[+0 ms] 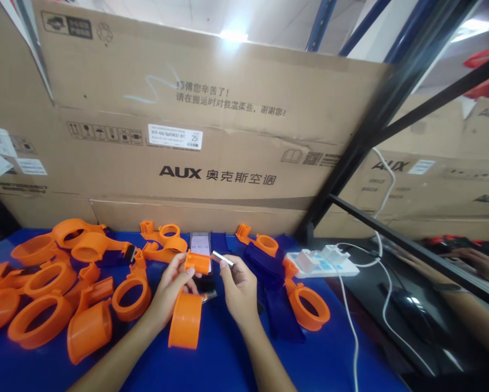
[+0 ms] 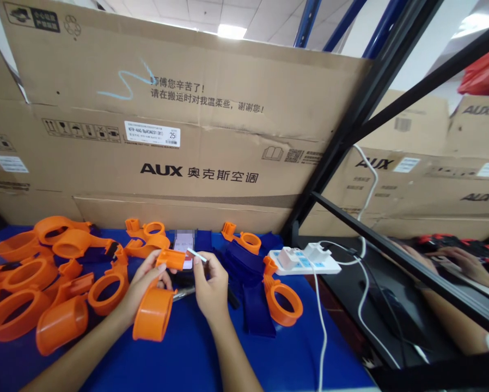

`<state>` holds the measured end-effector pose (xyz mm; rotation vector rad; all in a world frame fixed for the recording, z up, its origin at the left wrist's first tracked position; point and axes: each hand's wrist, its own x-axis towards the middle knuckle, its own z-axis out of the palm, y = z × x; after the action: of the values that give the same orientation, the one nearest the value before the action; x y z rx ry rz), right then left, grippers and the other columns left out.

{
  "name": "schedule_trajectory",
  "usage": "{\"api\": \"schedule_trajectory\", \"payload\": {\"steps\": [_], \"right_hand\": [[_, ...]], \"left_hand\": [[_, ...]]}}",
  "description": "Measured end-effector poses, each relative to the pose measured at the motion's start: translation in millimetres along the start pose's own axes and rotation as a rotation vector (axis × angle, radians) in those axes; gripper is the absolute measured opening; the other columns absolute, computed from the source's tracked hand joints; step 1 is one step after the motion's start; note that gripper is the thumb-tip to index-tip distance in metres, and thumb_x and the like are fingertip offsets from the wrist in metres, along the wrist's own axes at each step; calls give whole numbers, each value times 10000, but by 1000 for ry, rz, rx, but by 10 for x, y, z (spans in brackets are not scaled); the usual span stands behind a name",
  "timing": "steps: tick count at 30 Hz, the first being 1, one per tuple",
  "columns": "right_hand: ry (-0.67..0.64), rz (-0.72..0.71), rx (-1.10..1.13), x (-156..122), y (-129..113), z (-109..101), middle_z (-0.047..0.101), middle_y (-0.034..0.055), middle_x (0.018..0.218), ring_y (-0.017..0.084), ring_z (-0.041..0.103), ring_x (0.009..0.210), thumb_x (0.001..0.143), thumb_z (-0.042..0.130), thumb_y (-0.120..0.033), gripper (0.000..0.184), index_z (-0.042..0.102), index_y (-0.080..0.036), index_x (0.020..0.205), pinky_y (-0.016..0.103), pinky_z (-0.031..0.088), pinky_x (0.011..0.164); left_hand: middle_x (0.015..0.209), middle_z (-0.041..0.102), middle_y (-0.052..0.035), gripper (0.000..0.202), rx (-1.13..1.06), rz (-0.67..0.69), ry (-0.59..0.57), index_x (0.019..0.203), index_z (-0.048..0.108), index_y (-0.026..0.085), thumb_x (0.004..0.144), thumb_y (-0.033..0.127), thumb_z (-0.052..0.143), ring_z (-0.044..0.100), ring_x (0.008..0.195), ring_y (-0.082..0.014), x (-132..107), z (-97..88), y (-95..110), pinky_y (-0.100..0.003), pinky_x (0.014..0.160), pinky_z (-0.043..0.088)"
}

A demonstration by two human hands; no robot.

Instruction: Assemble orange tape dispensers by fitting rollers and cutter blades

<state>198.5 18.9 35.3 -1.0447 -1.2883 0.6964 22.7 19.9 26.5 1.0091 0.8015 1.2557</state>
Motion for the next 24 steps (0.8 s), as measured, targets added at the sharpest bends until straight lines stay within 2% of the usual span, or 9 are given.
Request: {"api": "schedule_trajectory", "payload": {"steps": [6, 12, 15, 20, 24], "right_hand": [[-67, 14, 21, 0, 31, 0, 715, 60, 889, 203, 651, 810, 974, 621, -479, 309, 705, -182, 987, 301, 535, 740], [-117, 25, 6, 11, 41, -15, 694, 40, 858, 192, 634, 783, 976, 610, -483, 311, 696, -185, 963, 282, 519, 714], [-123, 28, -44, 16, 36, -36, 653, 18, 788, 172, 586, 708, 975, 604, -489, 317, 678, -187, 909, 260, 483, 649], [-113, -9, -74, -5, -9, -50, 585, -3, 729, 152, 518, 653, 980, 591, -468, 309, 664, -188, 871, 247, 437, 605], [-102, -26, -99, -25, -48, -50, 592, -2, 731, 153, 513, 650, 981, 591, -451, 286, 678, -191, 901, 248, 426, 598]], "left_hand": [[881, 718, -27, 386, -2, -26, 56, 1049, 627, 219, 831, 517, 739, 632, 488, -114, 15, -5, 12, -194, 409, 423], [802, 713, -26, 358, 5, -31, 85, 995, 673, 196, 812, 492, 760, 619, 456, -114, -37, 32, 96, -192, 399, 422], [787, 723, -41, 343, 39, -20, 91, 969, 702, 176, 810, 474, 764, 625, 453, -116, -33, 8, 105, -183, 386, 384], [769, 750, -71, 321, 46, -51, 55, 909, 714, 154, 818, 458, 762, 620, 428, -130, 34, -73, 84, -207, 389, 398], [716, 748, -72, 324, 33, -69, 10, 825, 721, 163, 828, 486, 748, 603, 413, -142, 77, -99, 80, -230, 393, 394]]}}
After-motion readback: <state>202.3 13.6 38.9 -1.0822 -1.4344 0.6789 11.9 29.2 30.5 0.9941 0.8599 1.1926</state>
